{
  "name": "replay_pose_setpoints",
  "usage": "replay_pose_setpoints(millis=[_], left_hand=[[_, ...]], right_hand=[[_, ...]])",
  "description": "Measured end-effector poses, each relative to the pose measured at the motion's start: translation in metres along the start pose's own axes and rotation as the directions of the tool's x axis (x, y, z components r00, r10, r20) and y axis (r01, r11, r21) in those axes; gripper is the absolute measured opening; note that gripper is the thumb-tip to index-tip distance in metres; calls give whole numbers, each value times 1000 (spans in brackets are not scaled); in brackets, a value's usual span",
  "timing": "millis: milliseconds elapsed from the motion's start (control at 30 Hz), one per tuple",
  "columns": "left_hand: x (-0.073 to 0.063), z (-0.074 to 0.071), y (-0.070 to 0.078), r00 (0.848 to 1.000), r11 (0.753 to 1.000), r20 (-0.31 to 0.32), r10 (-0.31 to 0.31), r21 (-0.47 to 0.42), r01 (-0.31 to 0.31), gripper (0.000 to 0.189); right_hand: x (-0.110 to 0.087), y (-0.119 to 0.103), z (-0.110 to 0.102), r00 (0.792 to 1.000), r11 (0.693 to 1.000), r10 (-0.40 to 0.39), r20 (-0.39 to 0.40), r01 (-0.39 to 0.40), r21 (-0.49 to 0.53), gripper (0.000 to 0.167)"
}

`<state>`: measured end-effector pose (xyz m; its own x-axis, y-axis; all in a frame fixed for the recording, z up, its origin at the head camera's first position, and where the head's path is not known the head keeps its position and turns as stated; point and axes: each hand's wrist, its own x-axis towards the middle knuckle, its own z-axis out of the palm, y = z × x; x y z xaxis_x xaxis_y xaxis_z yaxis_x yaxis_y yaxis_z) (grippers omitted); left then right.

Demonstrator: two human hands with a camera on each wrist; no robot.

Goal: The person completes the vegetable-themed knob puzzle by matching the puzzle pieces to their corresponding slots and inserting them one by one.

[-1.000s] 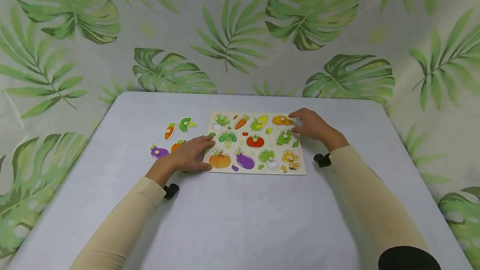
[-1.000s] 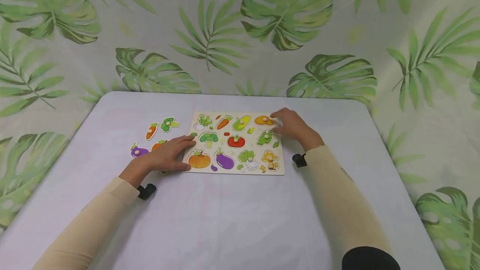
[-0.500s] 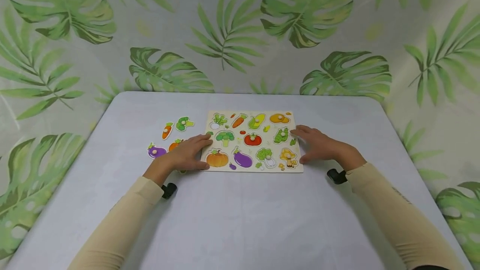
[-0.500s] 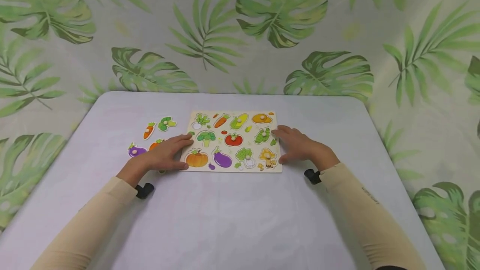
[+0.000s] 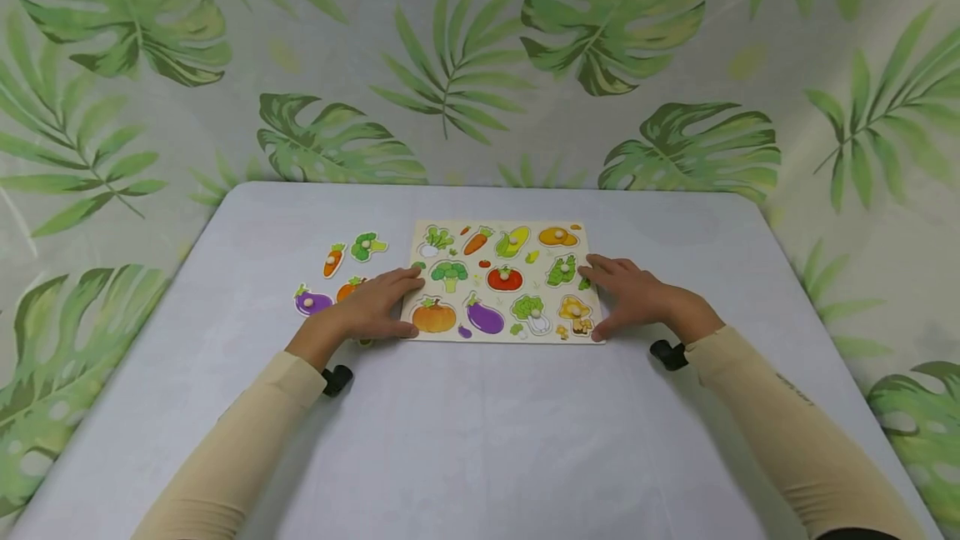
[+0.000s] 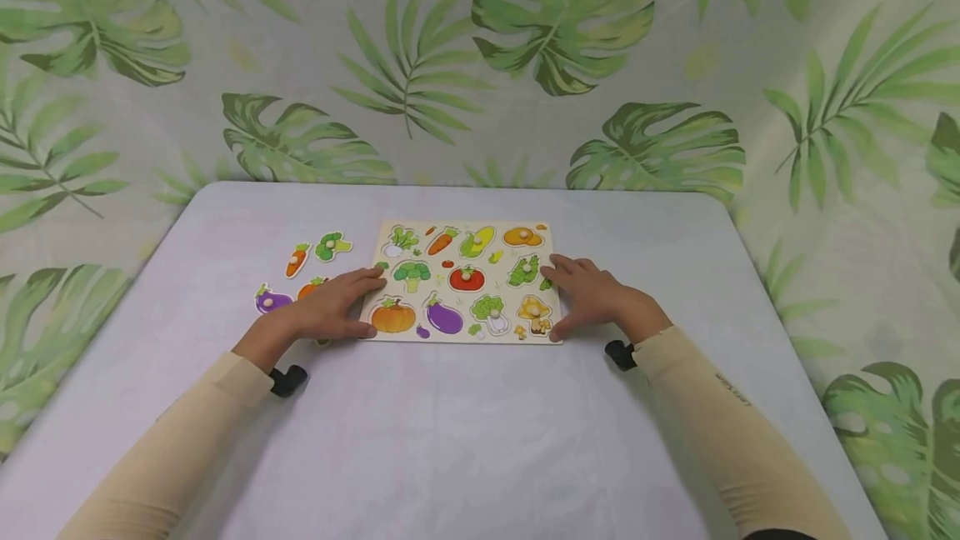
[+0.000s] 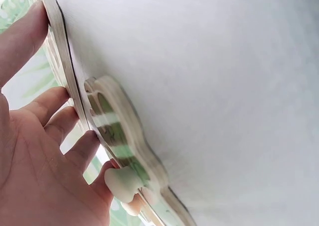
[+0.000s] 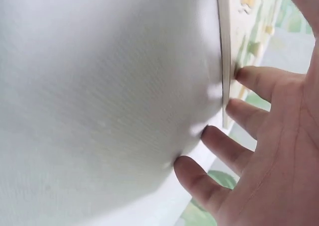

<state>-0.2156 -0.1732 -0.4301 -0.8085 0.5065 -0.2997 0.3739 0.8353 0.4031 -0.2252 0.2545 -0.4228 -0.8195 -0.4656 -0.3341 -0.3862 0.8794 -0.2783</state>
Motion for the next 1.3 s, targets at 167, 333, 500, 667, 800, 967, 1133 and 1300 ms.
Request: replay_pose_setpoints(millis=[167,333,500,667,800,967,1133,1300], left_hand=[[1,-1,-1,1000,1000,6,1,4,-1,81],[7,-8,-3,999,999,14,37,-4,-37,75],[18,-27,-15,996,997,-92,-20,-78,13,54],[19,-39,-45,958,981,-232,-169,-139,139,45],[20,-42,-63,914,956,-307,-264,-205,208,43],[23,-40,-72,866,926,-364,-344,-286,248,43],[27,-38,-70,845,897,-330,-420,-290,333,43],[29,-40,-69,838,903,-350,-420,-257,345,39]], right_hand=[[0,-3,1,1000,1000,15,-2,-15,-16,109],[-1,-5,1,1000,1000,18,-1,-18,-19,109],[-1,-2,1,1000,1000,28,-5,-28,-7,109],[0,0,3,1000,1000,15,-5,-15,-6,109],[0,0,3,1000,1000,18,-13,-18,-22,109],[0,-2,2,999,999,33,-6,-33,-15,109],[1,-3,4,999,999,46,5,-46,-1,109],[1,-2,3,999,999,50,0,-50,-5,110]])
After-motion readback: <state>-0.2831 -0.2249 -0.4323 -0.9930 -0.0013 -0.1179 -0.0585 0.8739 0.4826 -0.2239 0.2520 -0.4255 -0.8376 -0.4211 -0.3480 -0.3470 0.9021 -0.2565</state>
